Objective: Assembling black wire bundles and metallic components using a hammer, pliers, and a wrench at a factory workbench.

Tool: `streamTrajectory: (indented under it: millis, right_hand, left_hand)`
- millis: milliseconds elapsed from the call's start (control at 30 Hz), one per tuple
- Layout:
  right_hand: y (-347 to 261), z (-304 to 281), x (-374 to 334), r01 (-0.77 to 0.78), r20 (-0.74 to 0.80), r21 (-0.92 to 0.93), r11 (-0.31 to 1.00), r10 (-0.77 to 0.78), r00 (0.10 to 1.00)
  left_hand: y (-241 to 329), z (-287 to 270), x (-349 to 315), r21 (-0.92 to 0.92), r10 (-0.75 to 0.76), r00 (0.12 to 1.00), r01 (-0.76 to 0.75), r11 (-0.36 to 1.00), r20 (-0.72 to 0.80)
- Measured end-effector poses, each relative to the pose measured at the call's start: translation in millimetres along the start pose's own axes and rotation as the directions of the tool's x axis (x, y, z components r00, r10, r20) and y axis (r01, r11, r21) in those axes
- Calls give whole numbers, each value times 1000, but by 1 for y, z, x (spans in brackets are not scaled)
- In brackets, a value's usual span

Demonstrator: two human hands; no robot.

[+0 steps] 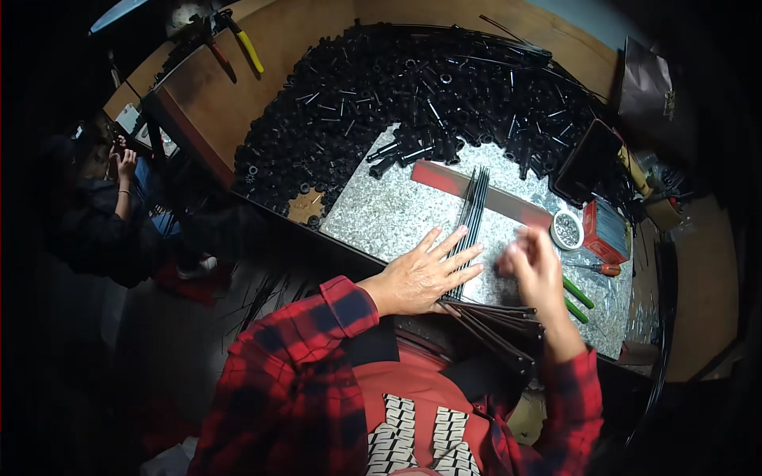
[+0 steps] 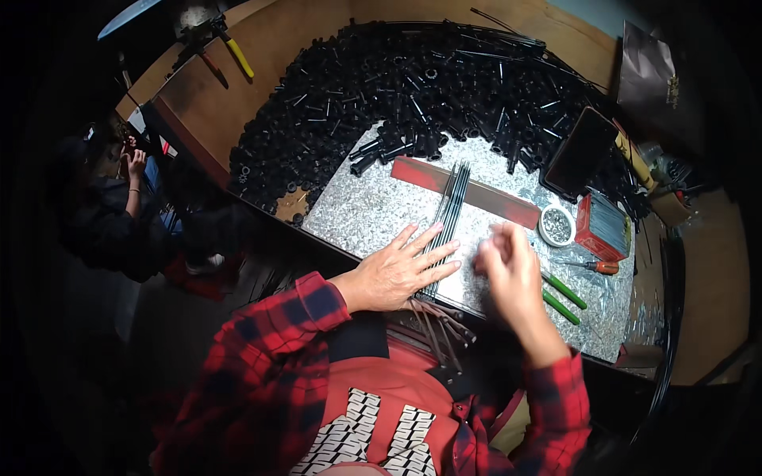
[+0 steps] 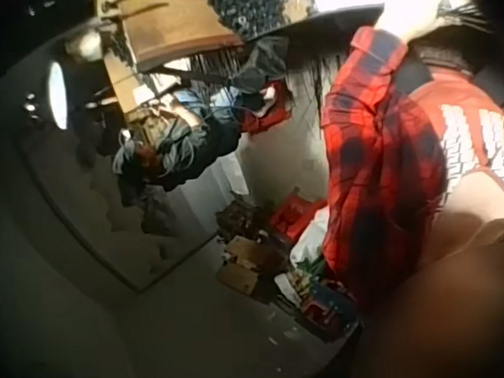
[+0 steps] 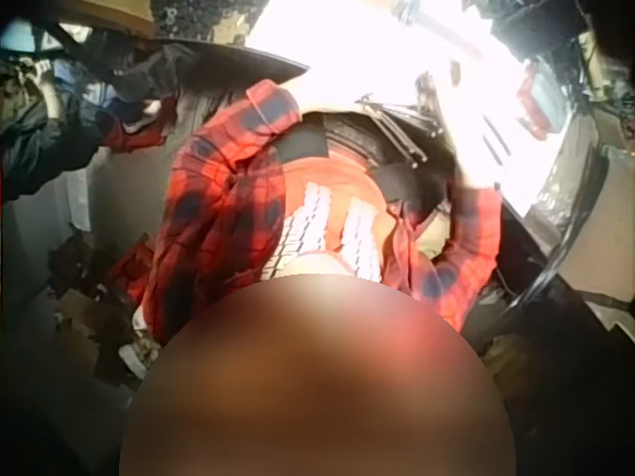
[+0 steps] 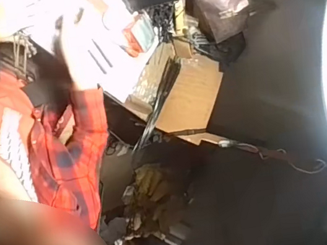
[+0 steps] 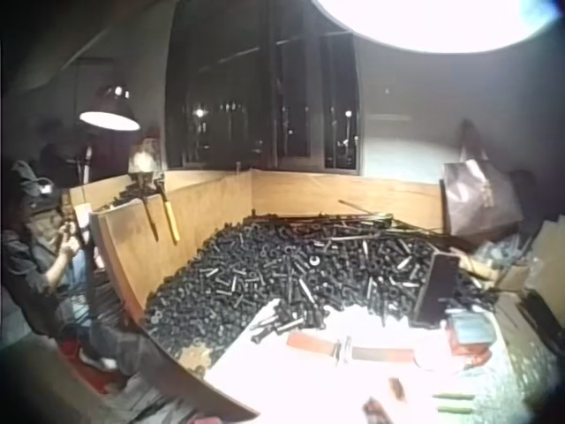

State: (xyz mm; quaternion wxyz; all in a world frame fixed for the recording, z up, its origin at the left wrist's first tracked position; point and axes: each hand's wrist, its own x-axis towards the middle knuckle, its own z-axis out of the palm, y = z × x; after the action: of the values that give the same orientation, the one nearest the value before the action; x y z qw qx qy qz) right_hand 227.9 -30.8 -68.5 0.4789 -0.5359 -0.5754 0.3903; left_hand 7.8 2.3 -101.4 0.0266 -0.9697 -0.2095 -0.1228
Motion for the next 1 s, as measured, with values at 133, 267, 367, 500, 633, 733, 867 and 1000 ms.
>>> streamTrajectory:
  millis: [133,267,367,500,633,733,867,1000]
  right_hand:
    - [-3,7,60,-173,13,-168,970,178,984]
    - [9,29,85,-173,-14,-301,938,177,984]
    - [14,43,89,-153,-70,-300,941,138,988]
    - [20,45,88,-181,-109,-14,983,178,978]
    - [14,38,83,-239,-85,181,954,258,962]
    - [20,35,85,-212,-80,403,890,265,961]
    - [-2,37,76,-194,-10,600,776,250,968]
    - [0,9,81,-89,-73,-209,974,75,994]
  left_hand:
    - [0,6,2,-69,-6,998,2,998,-58]
    - [1,7,2,-84,-5,998,0,996,-61]
    - [-1,7,-1,-94,-5,997,-2,996,-74]
    - [-4,5,-3,-90,7,994,-17,996,-110]
    - [-6,5,-3,-164,-18,994,1,987,-104]
    - [-5,4,-2,-142,-6,994,-10,990,-108]
    - [-5,5,-5,-161,-24,995,7,987,-101]
    - [-4,-1,-3,-178,-2,994,-19,984,-112]
